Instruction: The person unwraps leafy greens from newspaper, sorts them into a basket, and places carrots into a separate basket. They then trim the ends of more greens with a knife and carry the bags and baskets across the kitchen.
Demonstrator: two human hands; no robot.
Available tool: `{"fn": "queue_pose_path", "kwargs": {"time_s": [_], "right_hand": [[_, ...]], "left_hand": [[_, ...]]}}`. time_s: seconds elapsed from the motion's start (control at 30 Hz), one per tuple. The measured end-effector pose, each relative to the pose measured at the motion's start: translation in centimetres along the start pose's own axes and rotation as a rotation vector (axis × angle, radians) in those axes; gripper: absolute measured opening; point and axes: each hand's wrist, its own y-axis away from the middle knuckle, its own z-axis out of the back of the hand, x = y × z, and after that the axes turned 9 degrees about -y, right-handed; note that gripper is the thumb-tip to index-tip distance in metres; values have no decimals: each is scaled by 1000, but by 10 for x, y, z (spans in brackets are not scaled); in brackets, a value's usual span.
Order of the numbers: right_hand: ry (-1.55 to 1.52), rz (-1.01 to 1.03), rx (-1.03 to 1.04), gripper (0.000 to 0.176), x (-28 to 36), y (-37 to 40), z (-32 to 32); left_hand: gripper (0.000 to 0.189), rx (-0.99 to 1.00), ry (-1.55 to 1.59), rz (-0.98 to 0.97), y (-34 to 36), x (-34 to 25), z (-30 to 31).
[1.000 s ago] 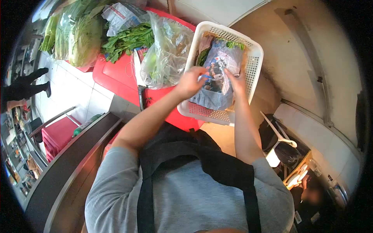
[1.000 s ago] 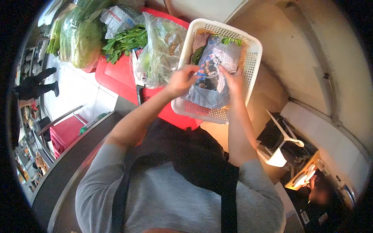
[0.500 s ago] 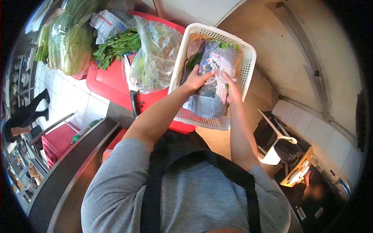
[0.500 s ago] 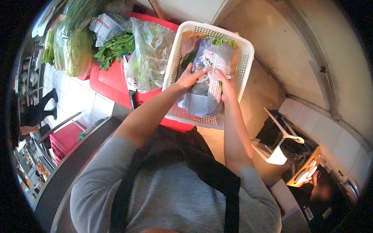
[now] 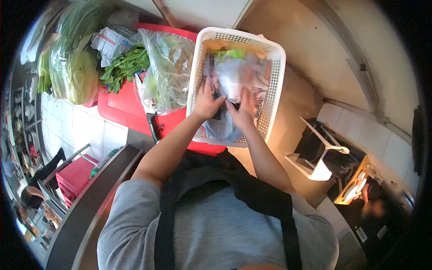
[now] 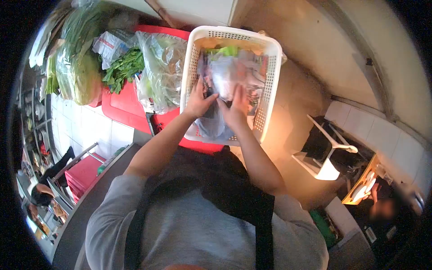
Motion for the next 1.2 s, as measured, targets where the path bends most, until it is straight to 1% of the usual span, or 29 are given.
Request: {"fn": "queue_pose_path", "kwargs": {"time_s": [0.07, 0.1, 0.17, 0.2, 0.23, 0.27, 0.3, 0.33, 0.37, 0.4, 0.47, 0.5, 0.6, 0.63, 0.67, 0.73, 0.77, 0.8, 0.83, 0.87, 0.93, 0.97, 1.0, 1.03, 1.07, 1.1, 1.17, 1.2], "right_hand": [[-81, 20, -23, 80, -1, -7, 6], [-140, 22, -109, 75, -3, -11, 14], [-250, 28, -282, 65, -11, -21, 36], [-225, -24, -250, 60, -18, -24, 37], [-201, -73, -217, 55, -25, -26, 36], [-180, -122, -182, 50, -31, -26, 34], [-213, -204, -142, 37, -21, -24, 37], [-244, -205, -147, 35, -23, -23, 35], [-276, -207, -152, 34, -26, -22, 32], [-310, -208, -158, 32, -24, -21, 32], [-400, -215, -233, 33, -22, -16, 41], [-443, -220, -270, 33, -17, -12, 48], [-443, -170, -291, 40, 0, -1, 63], [-457, -155, -237, 45, -4, 2, 62], [-450, -74, -223, 46, -9, 4, 61], [-436, 93, -193, 48, -27, 6, 56], [-605, 90, -237, 46, -49, 1, 39], [-775, 94, -285, 45, -53, -4, 32], [-951, 67, -251, 43, -58, -1, 28], [-1126, 36, -217, 41, -63, 1, 23], [-1477, -38, -154, 36, -51, 10, 25], [-1653, -77, -129, 34, -45, 15, 28], [-1336, -153, -109, 31, -36, 14, 39], [-1021, -222, -70, 28, -26, 13, 49], [-212, -311, -29, 25, -15, 6, 61], [-233, -264, -79, 24, -17, 5, 58], [-271, -168, -185, 23, -20, 2, 48], [-295, -69, -254, 23, -19, 2, 43]], "left_hand": [[97, -171, -267, -150, 0, 6, -13], [94, -164, -226, -100, 1, -3, -9], [89, -212, -215, -118, 5, -18, 3], [87, -237, -210, -129, 7, -26, 8], [64, -256, -130, -88, 8, -33, 13], [56, -218, -102, -52, 7, -33, 15], [48, -180, -77, -15, 5, -31, 20], [39, -142, -53, 22, 2, -29, 23], [20, -223, -59, -44, -1, -27, 24], [18, -234, -80, -82, -1, -31, 31], [14, -255, -120, -160, -4, -40, 47], [11, -271, -132, -177, -1, -59, 59], [10, -281, -22, -306, 17, -115, 84], [9, -249, 53, -359, 25, -134, 86], [9, -218, 127, -410, 34, -151, 85], [12, -54, 169, -519, 51, -170, 77], [12, 23, 225, -617, 57, -178, 70], [13, 102, 283, -713, 63, -185, 62], [14, 154, 360, -784, 71, -193, 55], [13, 64, 325, -750, 70, -193, 58], [11, -102, 255, -682, 68, -194, 73], [11, -202, 183, -595, 60, -185, 79], [16, -246, 294, -412, 51, -171, 73], [26, -236, 101, -324, 40, -162, 85], [36, -256, 20, -364, 28, -148, 86], [43, -296, -43, -392, 26, -147, 78], [45, -142, -184, -343, 23, -144, 61], [41, 54, -267, -257, 25, -137, 51]]}}
